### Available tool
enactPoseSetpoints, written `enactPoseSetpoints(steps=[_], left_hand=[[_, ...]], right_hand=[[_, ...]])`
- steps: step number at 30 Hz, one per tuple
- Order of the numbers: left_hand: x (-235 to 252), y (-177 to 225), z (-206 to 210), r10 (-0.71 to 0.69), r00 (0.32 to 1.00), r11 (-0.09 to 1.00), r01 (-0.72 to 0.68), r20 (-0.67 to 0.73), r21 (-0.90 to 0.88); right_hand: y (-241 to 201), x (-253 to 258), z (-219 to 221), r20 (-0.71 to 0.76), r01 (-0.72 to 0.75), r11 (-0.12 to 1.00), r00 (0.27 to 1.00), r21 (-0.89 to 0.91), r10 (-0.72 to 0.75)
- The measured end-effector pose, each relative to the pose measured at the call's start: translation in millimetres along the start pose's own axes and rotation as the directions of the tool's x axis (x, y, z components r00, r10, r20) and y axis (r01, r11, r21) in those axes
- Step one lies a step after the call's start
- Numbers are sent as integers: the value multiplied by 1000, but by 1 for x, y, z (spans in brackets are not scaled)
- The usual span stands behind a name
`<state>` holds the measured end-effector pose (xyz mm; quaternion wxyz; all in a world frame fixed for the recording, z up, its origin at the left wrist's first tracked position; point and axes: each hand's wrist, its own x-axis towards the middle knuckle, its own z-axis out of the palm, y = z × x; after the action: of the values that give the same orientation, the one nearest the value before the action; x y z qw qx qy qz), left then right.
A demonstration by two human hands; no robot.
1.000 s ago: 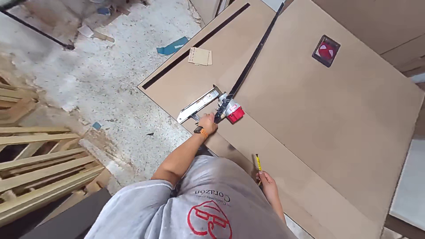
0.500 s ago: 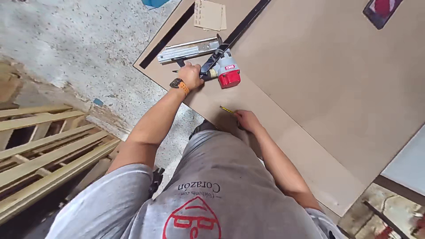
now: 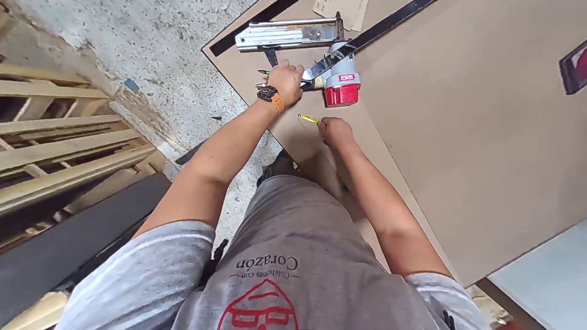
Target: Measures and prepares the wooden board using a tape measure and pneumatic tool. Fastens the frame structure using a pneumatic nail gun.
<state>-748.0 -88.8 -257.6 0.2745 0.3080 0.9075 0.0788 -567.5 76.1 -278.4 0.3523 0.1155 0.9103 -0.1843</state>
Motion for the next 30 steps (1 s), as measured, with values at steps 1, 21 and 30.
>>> enactPoseSetpoints(steps=[1,21,30], left_hand=[[1,1,0,-2,1000,1000,2,-4,-8],[-91,41,79,-423,906,770,348,-21,-536],[-83,38,109,-499,865,694,442,63,-568]], right_hand=[[6,1,-1,-9,-4,1000,1000,-28,4],[12,-2,-9,10,112,985,994,-134,-111],[6,-3,-5,15,111,992,994,-66,-111]])
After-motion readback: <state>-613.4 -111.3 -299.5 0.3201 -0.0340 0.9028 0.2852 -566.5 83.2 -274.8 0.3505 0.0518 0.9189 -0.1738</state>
